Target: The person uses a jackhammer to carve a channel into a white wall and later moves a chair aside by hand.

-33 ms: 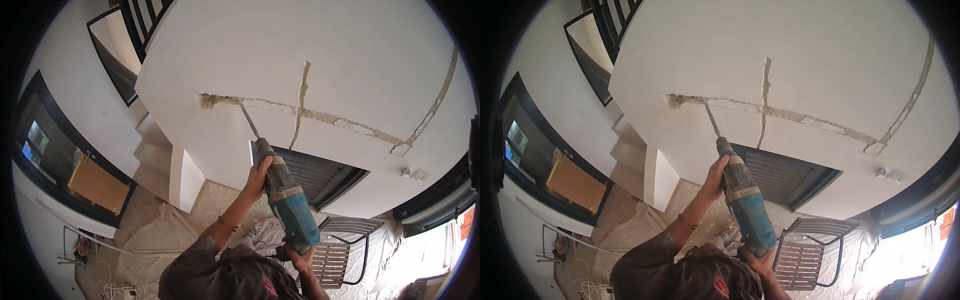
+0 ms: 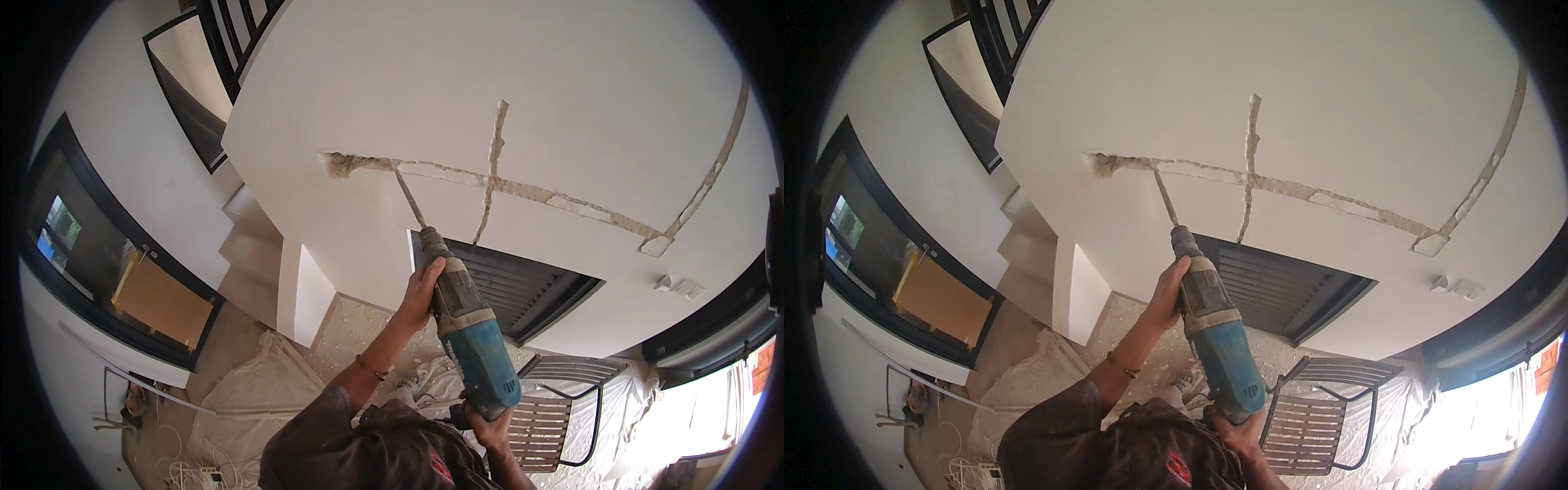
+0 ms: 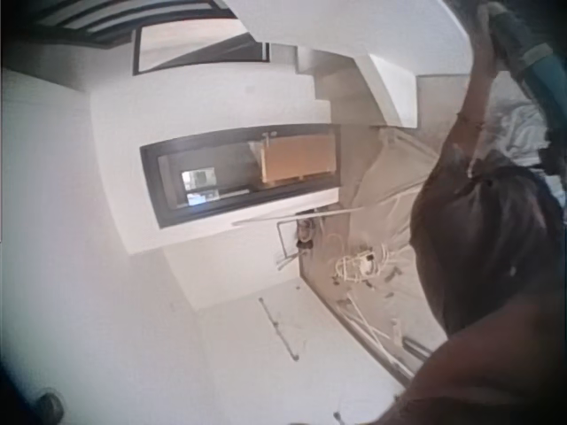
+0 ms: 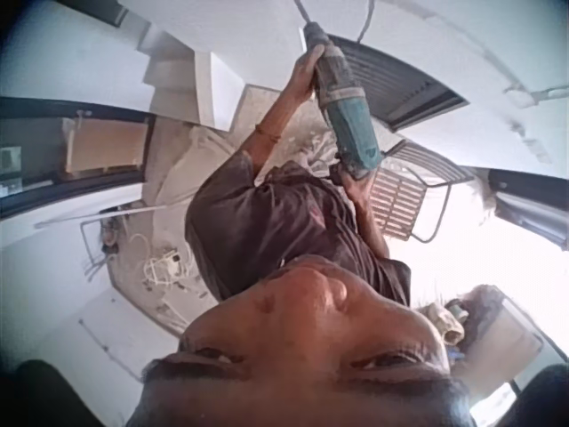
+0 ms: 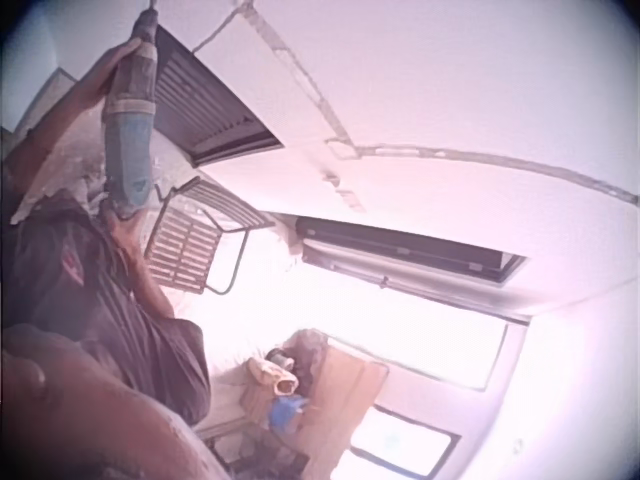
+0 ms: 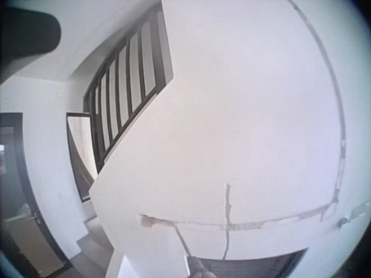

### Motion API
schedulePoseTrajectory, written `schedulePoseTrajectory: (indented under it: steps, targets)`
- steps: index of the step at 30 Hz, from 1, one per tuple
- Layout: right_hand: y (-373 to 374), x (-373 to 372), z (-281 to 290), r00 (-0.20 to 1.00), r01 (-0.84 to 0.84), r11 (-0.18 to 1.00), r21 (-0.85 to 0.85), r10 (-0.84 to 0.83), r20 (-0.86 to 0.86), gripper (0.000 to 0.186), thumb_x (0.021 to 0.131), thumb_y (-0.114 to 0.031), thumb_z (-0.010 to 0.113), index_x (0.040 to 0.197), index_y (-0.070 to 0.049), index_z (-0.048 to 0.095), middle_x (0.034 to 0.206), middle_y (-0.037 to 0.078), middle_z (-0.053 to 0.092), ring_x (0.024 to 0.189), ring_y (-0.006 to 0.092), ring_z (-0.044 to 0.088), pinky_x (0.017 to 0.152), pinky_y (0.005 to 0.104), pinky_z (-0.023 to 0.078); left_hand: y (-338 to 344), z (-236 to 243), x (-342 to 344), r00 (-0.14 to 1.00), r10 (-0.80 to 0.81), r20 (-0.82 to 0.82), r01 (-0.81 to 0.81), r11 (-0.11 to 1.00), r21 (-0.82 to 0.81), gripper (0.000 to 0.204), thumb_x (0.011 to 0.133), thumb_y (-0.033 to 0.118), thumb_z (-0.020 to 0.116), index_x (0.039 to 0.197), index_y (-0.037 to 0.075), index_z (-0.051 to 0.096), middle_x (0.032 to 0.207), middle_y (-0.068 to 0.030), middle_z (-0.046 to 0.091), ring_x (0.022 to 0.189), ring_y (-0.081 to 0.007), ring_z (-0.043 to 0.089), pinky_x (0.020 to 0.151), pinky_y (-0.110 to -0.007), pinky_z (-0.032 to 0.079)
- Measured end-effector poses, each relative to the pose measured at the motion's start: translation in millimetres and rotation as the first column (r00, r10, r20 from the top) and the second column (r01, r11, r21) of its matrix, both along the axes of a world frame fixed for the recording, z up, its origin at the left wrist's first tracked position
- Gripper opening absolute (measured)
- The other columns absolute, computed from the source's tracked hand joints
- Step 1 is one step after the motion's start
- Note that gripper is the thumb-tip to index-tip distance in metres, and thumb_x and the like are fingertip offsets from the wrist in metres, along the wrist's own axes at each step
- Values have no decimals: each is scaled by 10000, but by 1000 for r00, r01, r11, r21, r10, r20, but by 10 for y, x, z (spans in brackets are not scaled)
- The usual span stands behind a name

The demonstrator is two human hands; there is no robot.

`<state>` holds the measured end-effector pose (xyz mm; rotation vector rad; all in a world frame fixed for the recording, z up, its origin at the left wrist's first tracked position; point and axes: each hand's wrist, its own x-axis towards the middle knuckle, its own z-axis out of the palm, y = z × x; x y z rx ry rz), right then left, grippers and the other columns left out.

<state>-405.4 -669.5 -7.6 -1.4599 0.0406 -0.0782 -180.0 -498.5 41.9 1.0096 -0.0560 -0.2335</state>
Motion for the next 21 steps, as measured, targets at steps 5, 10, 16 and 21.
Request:
schedulePoseTrajectory:
  steps: [5,10,16,21]
  targets:
    - [133,-37,-303,995,92,993,-79,-89,38,196,765,17,643,961,33,644,876,92,669,778,170,645,695,303,515,38,-12,6,999,-52,2,52,998,-37,423,976,408,564,1195,47,558,990,-35,625,885,-119,622,768,-285,527]
    - [57,6,-556,997,-17,997,-74,12,-72,921,676,-57,722,1462,42,252,1251,179,521,1134,242,538,977,366,429,110,43,130,998,-45,50,47,998,-46,415,979,398,559,1179,36,554,990,-47,628,889,-126,624,779,-291,532]
    - [-27,213,-466,992,-40,999,-16,37,-124,801,694,-25,699,1399,47,326,1163,140,568,1022,215,579,874,337,471,105,72,310,1000,-9,9,10,999,-45,409,978,400,560,1173,40,554,992,-48,624,876,-129,625,772,-294,535]
    - [-260,483,119,995,-84,996,-6,83,-51,413,718,-11,696,1107,26,562,930,83,636,811,159,613,709,309,501,-42,150,437,999,11,48,-8,998,-65,428,983,429,543,1160,40,559,1006,-59,627,889,-144,631,787,-306,536]
